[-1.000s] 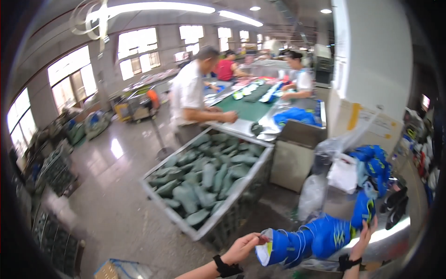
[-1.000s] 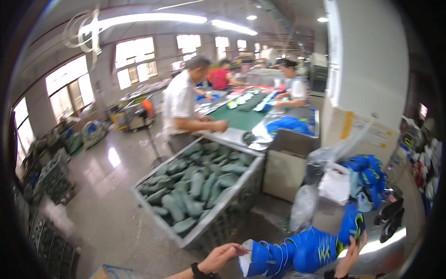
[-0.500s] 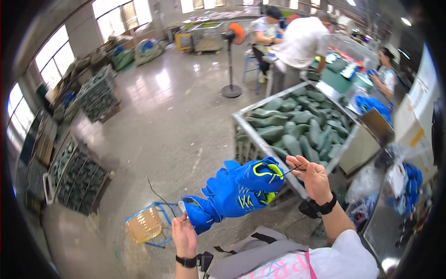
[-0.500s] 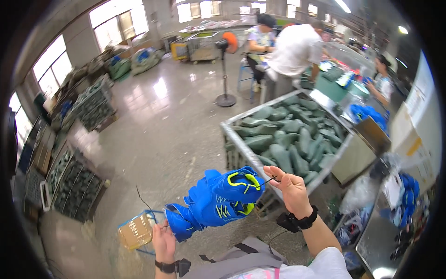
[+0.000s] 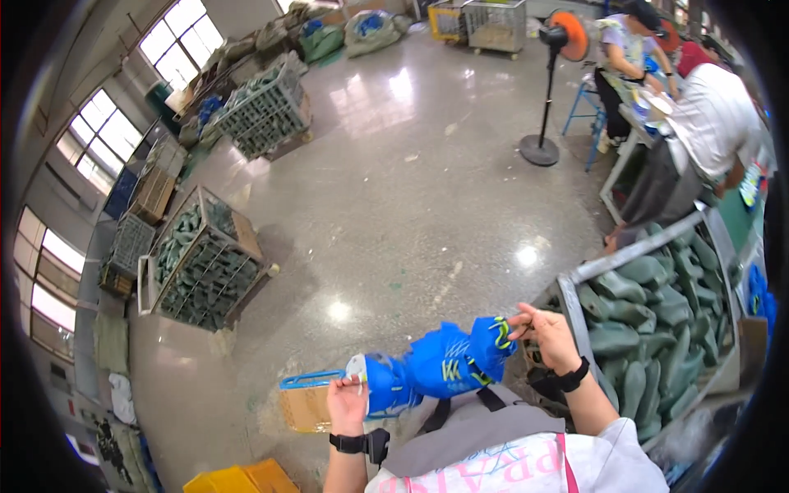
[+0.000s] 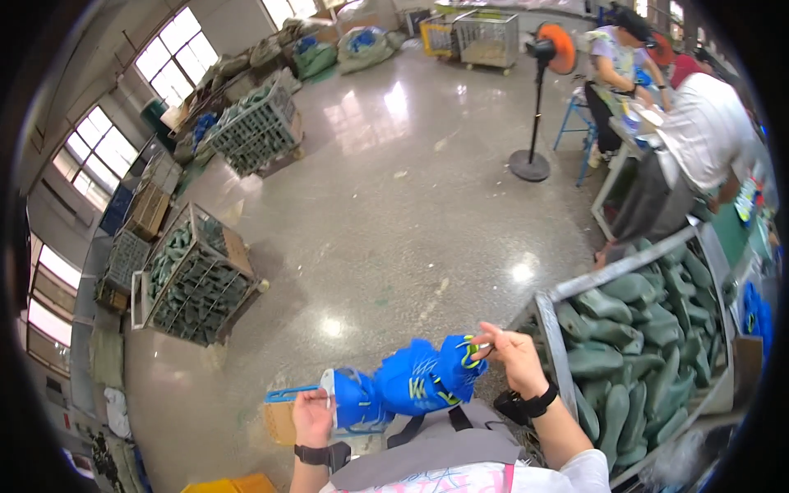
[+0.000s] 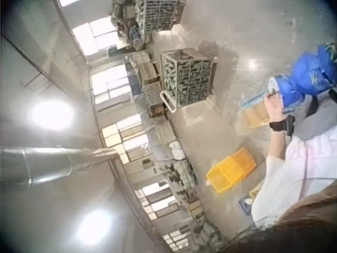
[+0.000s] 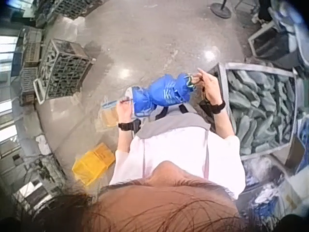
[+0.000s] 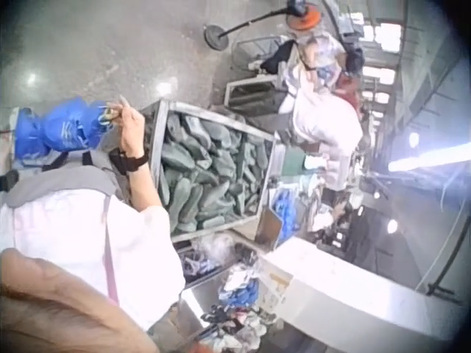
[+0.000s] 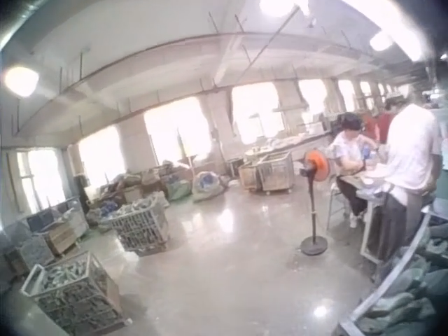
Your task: Organizing shoe uppers and inserting insoles in a shoe factory.
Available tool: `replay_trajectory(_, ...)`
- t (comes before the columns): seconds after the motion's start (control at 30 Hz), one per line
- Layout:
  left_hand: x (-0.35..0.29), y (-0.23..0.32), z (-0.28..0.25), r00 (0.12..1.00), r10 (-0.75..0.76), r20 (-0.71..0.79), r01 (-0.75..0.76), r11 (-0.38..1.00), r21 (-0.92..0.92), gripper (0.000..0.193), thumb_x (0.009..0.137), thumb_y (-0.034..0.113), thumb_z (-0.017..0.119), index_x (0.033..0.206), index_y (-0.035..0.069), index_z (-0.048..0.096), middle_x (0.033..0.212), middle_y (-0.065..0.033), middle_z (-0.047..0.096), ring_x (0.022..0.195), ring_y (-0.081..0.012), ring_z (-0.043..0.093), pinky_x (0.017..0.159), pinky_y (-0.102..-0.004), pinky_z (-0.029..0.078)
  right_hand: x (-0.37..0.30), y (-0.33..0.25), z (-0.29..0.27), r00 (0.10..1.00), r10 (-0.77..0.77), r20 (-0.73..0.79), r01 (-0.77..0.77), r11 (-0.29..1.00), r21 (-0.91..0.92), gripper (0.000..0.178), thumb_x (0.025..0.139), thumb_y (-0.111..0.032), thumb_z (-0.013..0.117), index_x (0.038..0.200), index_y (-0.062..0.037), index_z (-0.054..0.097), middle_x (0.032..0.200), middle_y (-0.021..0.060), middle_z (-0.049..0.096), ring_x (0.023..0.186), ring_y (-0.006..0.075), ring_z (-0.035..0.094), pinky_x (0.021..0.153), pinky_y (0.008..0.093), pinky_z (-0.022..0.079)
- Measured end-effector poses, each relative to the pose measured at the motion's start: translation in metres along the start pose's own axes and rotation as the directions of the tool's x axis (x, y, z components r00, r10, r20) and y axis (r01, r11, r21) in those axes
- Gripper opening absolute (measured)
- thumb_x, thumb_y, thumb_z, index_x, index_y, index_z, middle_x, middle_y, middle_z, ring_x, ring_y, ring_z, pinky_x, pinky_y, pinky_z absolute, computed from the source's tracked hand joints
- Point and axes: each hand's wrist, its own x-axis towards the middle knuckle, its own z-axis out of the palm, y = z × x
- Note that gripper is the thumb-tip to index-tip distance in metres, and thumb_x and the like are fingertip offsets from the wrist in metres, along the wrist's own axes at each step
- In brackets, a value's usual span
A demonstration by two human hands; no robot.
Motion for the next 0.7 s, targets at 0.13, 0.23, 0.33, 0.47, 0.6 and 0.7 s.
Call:
replay_trajectory(0.13,0.045,-0.008,0.041,0.99,0.12,0.075,-0.123,0.991,0.043,0.025,0.09,0.022,0.045,0.07,0.007,0.045,0.068,-0.0053,0.049,0.074,-0.0221,0.052,0.084,-0.0398,0.043,0.102,-0.011,-0.01,0.999,-0.025,0.044,0.031,0.988,-0.15,0.041,0.09,-0.03,0.048,0.111,0.0053,0.054,0.094,0.0128,0.061,0.072,0.0171,0.058,0.068,0.029,0.046)
replay_trajectory(0.23,0.096,-0.023,0.077,0.984,0.178,0.015,-0.176,0.951,0.253,0.023,0.092,0.02,0.043,0.074,0.006,0.046,0.068,-0.0052,0.049,0.069,-0.0189,0.052,0.081,-0.0396,0.045,0.188,-0.016,-0.016,0.995,-0.07,0.066,0.083,0.971,-0.224,0.035,0.089,-0.026,0.049,0.099,0.0053,0.061,0.089,0.0117,0.062,0.067,0.0155,0.055,0.065,0.0271,0.045)
replay_trajectory(0.33,0.169,-0.036,0.095,0.95,0.312,0.015,-0.277,0.818,0.504,0.024,0.093,0.019,0.042,0.076,0.004,0.047,0.065,-0.0044,0.049,0.061,-0.0128,0.05,0.067,-0.0343,0.051,0.27,-0.022,-0.024,1.0,0.0,0.009,0.002,0.975,-0.221,0.032,0.089,-0.021,0.048,0.092,0.0068,0.062,0.078,0.0097,0.062,0.056,0.0119,0.051,0.057,0.0246,0.042)
replay_trajectory(0.47,0.294,-0.048,0.144,0.971,0.237,0.031,-0.186,0.671,0.717,0.023,0.091,0.017,0.044,0.076,0.001,0.051,0.057,-0.0022,0.045,0.051,-0.0105,0.046,0.057,-0.0331,0.052,0.377,-0.048,-0.051,0.99,0.101,-0.094,-0.128,0.925,-0.357,0.027,0.087,-0.016,0.049,0.089,0.007,0.063,0.076,0.0085,0.062,0.05,0.0096,0.048,0.05,0.0231,0.041)
replay_trajectory(0.6,0.41,-0.073,0.237,0.996,-0.024,0.091,-0.086,0.156,0.984,0.025,0.083,0.018,0.05,0.08,-0.005,0.06,0.061,-0.0085,0.055,0.057,-0.0166,0.059,0.057,-0.0322,0.052,0.467,-0.099,-0.075,0.963,0.172,-0.209,-0.268,0.722,-0.638,0.026,0.084,-0.016,0.05,0.079,0.0048,0.065,0.06,0.0078,0.06,0.046,0.0119,0.049,0.047,0.0263,0.042)
replay_trajectory(0.7,0.512,-0.086,0.251,0.927,-0.284,0.243,-0.335,-0.343,0.877,0.023,0.079,0.018,0.051,0.078,-0.002,0.062,0.064,-0.0119,0.06,0.059,-0.0203,0.062,0.056,-0.0322,0.05,0.516,-0.098,-0.125,0.907,0.191,-0.374,-0.419,0.352,-0.837,0.027,0.081,-0.019,0.053,0.068,0.0014,0.065,0.049,0.0096,0.056,0.045,0.017,0.053,0.048,0.0304,0.043)
